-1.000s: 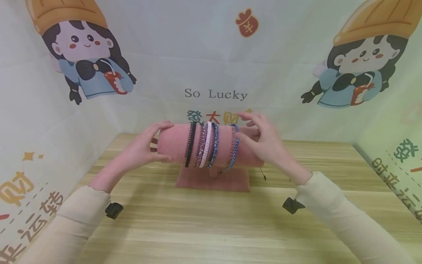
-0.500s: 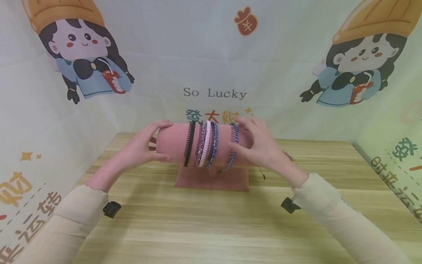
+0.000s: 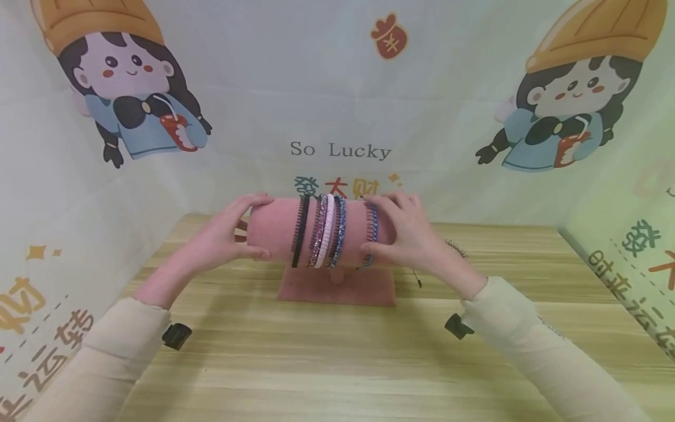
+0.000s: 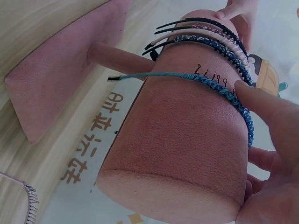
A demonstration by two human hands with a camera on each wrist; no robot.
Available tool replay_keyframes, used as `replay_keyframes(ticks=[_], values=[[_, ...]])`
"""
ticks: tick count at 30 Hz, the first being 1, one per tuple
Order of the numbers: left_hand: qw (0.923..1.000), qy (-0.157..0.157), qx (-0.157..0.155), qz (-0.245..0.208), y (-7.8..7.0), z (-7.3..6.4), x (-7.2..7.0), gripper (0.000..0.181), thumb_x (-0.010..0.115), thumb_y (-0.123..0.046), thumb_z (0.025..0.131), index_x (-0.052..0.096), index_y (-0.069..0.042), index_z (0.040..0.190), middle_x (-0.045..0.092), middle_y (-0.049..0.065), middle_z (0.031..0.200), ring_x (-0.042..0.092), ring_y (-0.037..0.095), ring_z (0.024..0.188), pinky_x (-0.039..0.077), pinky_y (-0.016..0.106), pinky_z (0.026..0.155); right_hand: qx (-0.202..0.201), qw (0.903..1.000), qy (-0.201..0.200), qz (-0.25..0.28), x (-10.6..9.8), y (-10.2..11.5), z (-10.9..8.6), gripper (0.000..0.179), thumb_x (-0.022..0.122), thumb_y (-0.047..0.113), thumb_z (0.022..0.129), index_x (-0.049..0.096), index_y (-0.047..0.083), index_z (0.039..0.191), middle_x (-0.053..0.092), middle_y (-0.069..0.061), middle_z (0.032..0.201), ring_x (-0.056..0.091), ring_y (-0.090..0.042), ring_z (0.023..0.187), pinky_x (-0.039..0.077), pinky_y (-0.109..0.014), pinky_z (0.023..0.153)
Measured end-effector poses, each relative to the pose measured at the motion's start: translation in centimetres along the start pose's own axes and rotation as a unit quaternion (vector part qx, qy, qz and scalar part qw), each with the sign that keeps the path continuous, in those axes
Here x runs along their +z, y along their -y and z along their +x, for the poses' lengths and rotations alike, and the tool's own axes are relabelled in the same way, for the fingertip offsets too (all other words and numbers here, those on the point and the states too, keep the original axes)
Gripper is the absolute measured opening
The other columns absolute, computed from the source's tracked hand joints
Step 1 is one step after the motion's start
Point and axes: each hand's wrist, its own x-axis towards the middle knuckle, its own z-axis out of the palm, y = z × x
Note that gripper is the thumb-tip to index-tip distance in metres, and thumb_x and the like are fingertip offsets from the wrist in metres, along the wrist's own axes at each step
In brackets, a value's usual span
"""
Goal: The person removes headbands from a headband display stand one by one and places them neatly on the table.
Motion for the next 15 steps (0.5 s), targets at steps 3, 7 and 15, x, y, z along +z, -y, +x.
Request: replay_keyframes(ticks=[3,7,15], values=[[1.0000,-0.002,0.001,0.003,0.06,0.05,-0.01,0.090,0.081,-0.009,0.080,0.030,-0.024,0.153,0.026,0.010,0.161,0.059,0.036,0.114,0.056,0.046,0.095,0.001,1.0000,0.003,-0.002,-0.03,-0.01,0.19,0.086,0.084,0.037,0.076,0.041,0.022,0.150,0.045,-0.011,0.146,0.035,-0.032,0.131,0.042,-0.058,0.105],[1.0000,-0.004,0.003,0.006,0.13,0.05,-0.05,0.090,0.081,-0.010,0.081,0.030,-0.025,0.153,0.026,0.010,0.162,0.060,0.036,0.113,0.056,0.046,0.095,-0.016,0.9998,-0.006,-0.011,0.03,0.01,0.30,0.082,0.085,0.034,0.076,0.046,0.024,0.147,0.050,-0.009,0.146,0.037,-0.031,0.127,0.040,-0.055,0.104],[1.0000,-0.002,0.000,0.006,0.02,-0.20,0.01,0.089,0.082,-0.011,0.081,0.031,-0.025,0.152,0.027,0.010,0.161,0.059,0.035,0.114,0.056,0.046,0.095,-0.020,0.9994,-0.017,0.022,0.20,-0.02,0.02,0.076,0.083,0.022,0.075,0.050,0.029,0.143,0.053,-0.003,0.142,0.038,-0.026,0.124,0.039,-0.052,0.103]])
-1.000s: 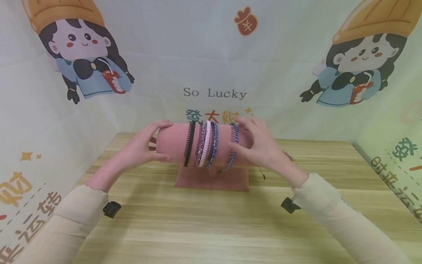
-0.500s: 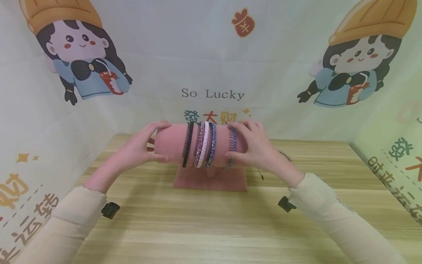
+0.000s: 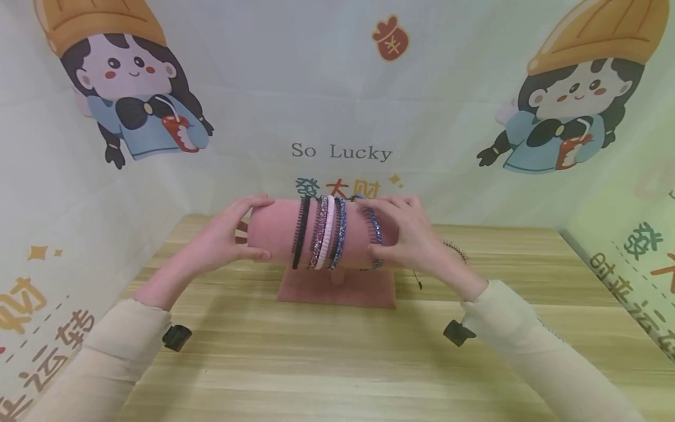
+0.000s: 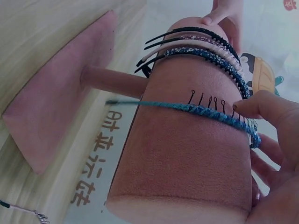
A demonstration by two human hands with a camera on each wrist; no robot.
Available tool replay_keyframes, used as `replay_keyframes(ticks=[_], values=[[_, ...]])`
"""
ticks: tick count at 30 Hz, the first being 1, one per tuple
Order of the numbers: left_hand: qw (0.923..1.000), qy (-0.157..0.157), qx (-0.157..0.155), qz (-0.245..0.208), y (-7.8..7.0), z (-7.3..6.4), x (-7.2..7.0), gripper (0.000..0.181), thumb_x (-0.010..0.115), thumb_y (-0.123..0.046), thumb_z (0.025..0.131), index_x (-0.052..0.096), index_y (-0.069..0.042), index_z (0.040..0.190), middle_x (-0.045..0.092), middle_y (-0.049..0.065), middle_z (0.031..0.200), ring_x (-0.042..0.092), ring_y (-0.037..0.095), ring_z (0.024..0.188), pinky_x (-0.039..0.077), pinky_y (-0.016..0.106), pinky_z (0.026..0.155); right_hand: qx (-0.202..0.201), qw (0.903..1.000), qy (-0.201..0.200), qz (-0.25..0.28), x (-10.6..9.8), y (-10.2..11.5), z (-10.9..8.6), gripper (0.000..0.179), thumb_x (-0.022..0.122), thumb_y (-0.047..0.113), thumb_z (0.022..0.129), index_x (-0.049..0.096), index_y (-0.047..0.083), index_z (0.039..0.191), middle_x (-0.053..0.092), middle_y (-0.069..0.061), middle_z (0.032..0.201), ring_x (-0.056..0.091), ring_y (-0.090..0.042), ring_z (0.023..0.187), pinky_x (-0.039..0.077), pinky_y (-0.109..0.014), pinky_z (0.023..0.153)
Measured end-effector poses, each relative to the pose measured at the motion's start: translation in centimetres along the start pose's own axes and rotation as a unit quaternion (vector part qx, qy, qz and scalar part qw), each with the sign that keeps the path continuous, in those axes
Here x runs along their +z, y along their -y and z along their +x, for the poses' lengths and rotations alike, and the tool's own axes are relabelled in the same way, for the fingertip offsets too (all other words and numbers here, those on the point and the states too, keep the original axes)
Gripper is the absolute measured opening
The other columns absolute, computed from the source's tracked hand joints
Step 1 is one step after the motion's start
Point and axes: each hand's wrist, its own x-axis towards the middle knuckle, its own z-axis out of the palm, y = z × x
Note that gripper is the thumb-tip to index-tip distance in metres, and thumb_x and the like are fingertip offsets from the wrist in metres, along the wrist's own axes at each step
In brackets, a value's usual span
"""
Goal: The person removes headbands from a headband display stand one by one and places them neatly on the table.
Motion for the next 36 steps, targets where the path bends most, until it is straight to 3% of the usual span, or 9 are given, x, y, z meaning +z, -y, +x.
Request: replay_keyframes(ticks=[10,14,18,25,28,32,36], values=[[1.0000,-0.006,-0.001,0.007,0.0,0.0,0.1,0.091,0.082,-0.009,0.080,0.030,-0.023,0.153,0.027,0.013,0.160,0.059,0.037,0.114,0.056,0.046,0.094,-0.044,0.9982,-0.037,0.016,-0.1,1.1,-0.6,0.079,0.078,0.008,0.076,0.045,0.015,0.147,0.059,-0.010,0.130,0.050,-0.028,0.124,0.040,-0.051,0.109],[0.9999,-0.007,0.005,0.006,0.2,0.1,0.1,0.091,0.081,-0.009,0.080,0.030,-0.022,0.154,0.027,0.013,0.160,0.060,0.037,0.113,0.056,0.046,0.094,-0.021,0.9991,-0.034,0.016,-0.4,1.6,-0.7,0.081,0.077,0.004,0.076,0.042,0.013,0.148,0.058,-0.012,0.133,0.054,-0.029,0.121,0.047,-0.049,0.104],[1.0000,-0.007,0.003,0.003,0.2,0.1,0.1,0.091,0.081,-0.010,0.080,0.029,-0.024,0.154,0.027,0.013,0.161,0.059,0.037,0.114,0.056,0.046,0.094,0.023,0.9993,-0.024,0.020,-0.9,2.0,-0.6,0.077,0.075,0.000,0.077,0.042,0.007,0.147,0.061,-0.015,0.123,0.059,-0.027,0.105,0.055,-0.042,0.089],[1.0000,-0.005,0.003,0.005,0.2,0.0,0.2,0.091,0.081,-0.011,0.081,0.029,-0.024,0.154,0.026,0.013,0.162,0.059,0.037,0.115,0.056,0.045,0.093,0.055,0.9980,-0.015,-0.027,-2.0,2.3,-0.4,0.064,0.074,0.003,0.078,0.052,-0.001,0.138,0.064,-0.019,0.127,0.064,-0.029,0.110,0.054,-0.043,0.096],[1.0000,-0.006,0.005,0.004,0.3,0.0,0.2,0.091,0.081,-0.011,0.081,0.029,-0.024,0.154,0.026,0.012,0.161,0.059,0.036,0.114,0.056,0.045,0.094,0.059,0.9968,-0.010,-0.053,-2.4,2.4,-0.3,0.062,0.075,0.006,0.078,0.054,0.001,0.137,0.067,-0.018,0.120,0.065,-0.027,0.097,0.057,-0.039,0.085],[1.0000,-0.006,0.007,0.000,0.3,0.0,0.3,0.091,0.081,-0.010,0.081,0.029,-0.023,0.154,0.026,0.012,0.161,0.059,0.036,0.114,0.057,0.045,0.093,0.077,0.9950,-0.001,-0.064,-2.8,2.5,-0.2,0.064,0.073,0.006,0.078,0.054,0.005,0.139,0.067,-0.014,0.094,0.057,-0.020,0.072,0.051,-0.030,0.061],[0.9999,-0.008,0.009,-0.002,0.3,0.0,0.3,0.091,0.081,-0.009,0.080,0.029,-0.022,0.154,0.025,0.013,0.161,0.059,0.036,0.113,0.057,0.046,0.092,0.091,0.9946,0.000,-0.049,-3.2,2.4,-0.1,0.065,0.070,0.005,0.079,0.052,0.007,0.141,0.064,-0.010,0.080,0.057,-0.018,0.066,0.047,-0.025,0.055]])
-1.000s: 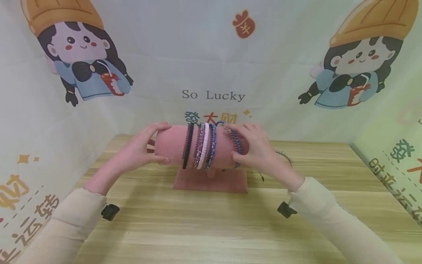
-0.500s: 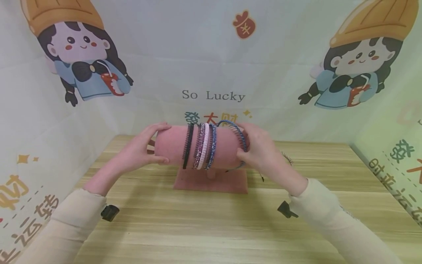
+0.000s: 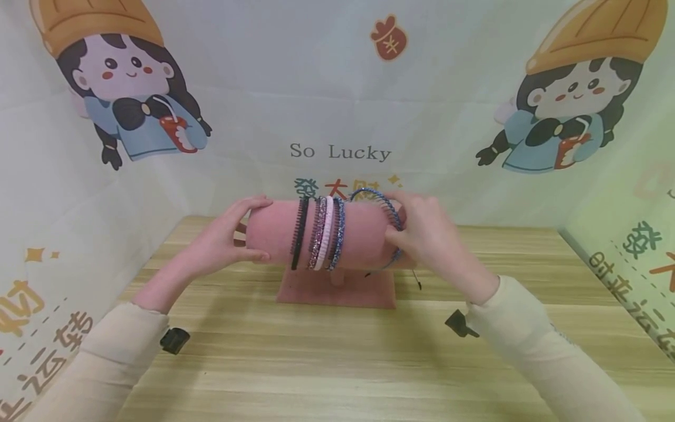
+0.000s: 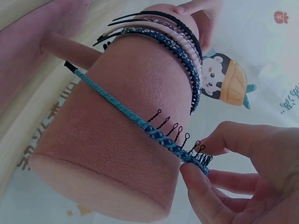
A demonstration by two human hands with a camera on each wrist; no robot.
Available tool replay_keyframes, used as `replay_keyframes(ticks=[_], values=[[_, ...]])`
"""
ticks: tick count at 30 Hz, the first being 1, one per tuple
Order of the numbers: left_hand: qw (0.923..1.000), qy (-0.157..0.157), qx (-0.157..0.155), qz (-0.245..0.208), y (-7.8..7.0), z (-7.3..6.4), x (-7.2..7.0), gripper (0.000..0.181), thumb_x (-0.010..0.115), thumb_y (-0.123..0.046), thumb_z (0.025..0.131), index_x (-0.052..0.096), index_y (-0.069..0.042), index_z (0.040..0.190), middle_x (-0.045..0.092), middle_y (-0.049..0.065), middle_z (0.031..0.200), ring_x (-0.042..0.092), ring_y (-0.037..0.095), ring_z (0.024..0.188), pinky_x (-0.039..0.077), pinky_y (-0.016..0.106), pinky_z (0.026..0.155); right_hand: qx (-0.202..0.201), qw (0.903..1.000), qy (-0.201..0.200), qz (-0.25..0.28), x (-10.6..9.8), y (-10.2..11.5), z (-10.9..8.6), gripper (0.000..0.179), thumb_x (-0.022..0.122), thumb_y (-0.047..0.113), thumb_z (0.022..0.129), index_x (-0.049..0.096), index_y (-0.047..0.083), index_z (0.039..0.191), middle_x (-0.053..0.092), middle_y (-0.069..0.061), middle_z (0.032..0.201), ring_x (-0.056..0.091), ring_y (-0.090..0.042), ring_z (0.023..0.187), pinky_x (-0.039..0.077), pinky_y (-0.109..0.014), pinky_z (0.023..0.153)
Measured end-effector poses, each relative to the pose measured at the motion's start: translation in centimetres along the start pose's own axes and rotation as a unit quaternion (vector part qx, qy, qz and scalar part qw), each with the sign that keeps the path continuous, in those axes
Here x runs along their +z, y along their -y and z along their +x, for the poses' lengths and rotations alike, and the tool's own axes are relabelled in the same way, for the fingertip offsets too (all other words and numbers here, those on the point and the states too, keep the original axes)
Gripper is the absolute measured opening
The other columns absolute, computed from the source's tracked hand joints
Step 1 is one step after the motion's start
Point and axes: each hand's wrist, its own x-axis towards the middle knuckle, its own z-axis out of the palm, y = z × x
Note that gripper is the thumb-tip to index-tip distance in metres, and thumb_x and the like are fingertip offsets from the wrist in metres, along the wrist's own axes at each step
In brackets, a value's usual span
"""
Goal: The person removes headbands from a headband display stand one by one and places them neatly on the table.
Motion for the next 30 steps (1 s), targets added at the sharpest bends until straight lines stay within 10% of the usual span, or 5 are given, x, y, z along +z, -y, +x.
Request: replay_keyframes(ticks=[30], values=[[1.0000,0.003,-0.001,0.003,0.1,0.1,0.0,0.091,0.081,-0.010,0.081,0.029,-0.024,0.154,0.023,0.013,0.162,0.059,0.037,0.113,0.058,0.044,0.090,-0.010,0.9994,-0.020,0.026,-1.7,0.0,0.5,0.047,0.067,0.005,0.083,0.062,0.001,0.130,0.071,-0.013,0.088,0.063,-0.021,0.071,0.049,-0.027,0.060]])
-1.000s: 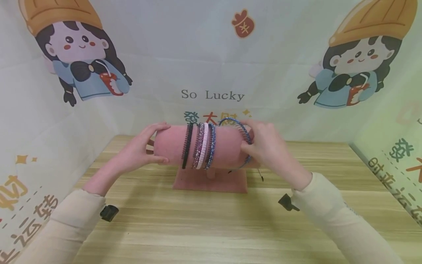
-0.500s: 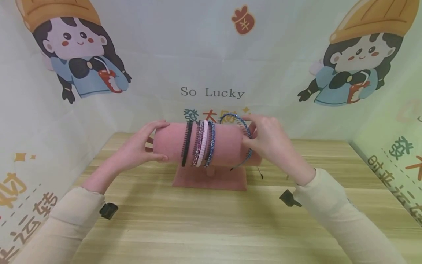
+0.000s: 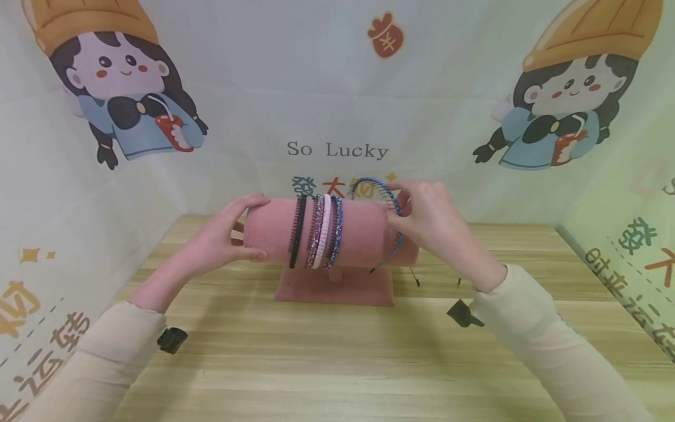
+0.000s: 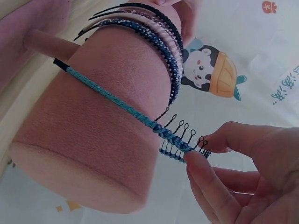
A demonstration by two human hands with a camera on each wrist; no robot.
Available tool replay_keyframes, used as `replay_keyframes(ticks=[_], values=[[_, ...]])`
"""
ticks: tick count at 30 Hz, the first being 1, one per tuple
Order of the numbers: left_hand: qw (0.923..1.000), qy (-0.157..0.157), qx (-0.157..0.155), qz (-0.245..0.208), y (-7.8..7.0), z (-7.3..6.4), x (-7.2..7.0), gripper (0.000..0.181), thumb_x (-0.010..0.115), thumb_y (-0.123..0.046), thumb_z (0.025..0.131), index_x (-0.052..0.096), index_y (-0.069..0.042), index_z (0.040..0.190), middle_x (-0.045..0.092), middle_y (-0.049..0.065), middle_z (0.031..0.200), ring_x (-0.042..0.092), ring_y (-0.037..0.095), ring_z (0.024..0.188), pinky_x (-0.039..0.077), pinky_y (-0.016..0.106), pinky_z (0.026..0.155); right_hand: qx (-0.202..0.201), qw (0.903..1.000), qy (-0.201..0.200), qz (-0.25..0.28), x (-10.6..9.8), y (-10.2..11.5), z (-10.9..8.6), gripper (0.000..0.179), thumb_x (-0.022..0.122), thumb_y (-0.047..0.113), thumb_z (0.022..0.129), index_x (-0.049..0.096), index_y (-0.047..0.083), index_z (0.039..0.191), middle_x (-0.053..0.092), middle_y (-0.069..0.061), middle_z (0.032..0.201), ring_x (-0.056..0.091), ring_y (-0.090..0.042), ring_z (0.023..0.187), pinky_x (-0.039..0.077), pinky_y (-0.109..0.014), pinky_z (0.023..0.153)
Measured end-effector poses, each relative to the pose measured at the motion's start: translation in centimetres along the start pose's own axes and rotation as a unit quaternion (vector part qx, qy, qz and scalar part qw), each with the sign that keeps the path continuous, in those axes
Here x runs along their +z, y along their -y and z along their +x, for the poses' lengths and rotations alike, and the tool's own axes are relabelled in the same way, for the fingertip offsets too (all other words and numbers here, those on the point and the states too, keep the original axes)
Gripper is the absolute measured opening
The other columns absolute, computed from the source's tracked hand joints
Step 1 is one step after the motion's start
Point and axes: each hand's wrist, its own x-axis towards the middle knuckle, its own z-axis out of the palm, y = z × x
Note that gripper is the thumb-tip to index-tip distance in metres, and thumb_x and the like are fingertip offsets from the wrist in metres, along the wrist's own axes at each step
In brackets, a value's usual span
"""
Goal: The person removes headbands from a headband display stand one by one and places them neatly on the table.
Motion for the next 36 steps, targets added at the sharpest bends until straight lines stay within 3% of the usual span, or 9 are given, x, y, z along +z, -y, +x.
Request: replay_keyframes(ticks=[8,20,36], values=[[1.0000,0.003,-0.004,-0.003,-0.1,-0.1,0.1,0.090,0.080,-0.010,0.082,0.029,-0.025,0.154,0.023,0.011,0.163,0.058,0.036,0.114,0.057,0.046,0.091,-0.004,0.9993,-0.030,0.020,-1.1,-0.1,-0.4,0.049,0.067,0.003,0.083,0.062,0.003,0.131,0.072,-0.014,0.092,0.068,-0.024,0.080,0.057,-0.036,0.073],[1.0000,0.002,-0.002,-0.006,-0.1,0.0,0.0,0.090,0.080,-0.010,0.082,0.029,-0.025,0.154,0.020,0.011,0.164,0.059,0.038,0.115,0.057,0.046,0.091,0.000,0.9977,-0.057,0.036,-3.2,0.2,-0.7,0.046,0.069,0.007,0.084,0.063,0.003,0.130,0.072,-0.013,0.092,0.069,-0.023,0.083,0.049,-0.021,0.058],[1.0000,-0.001,0.000,-0.001,0.0,-0.1,0.0,0.090,0.081,-0.010,0.081,0.029,-0.025,0.153,0.023,0.009,0.163,0.060,0.035,0.112,0.058,0.044,0.090,-0.006,0.9958,-0.086,0.029,-5.4,0.5,-1.1,0.044,0.072,0.011,0.085,0.066,0.009,0.128,0.072,-0.013,0.091,0.072,-0.025,0.080,0.041,-0.021,0.050]])
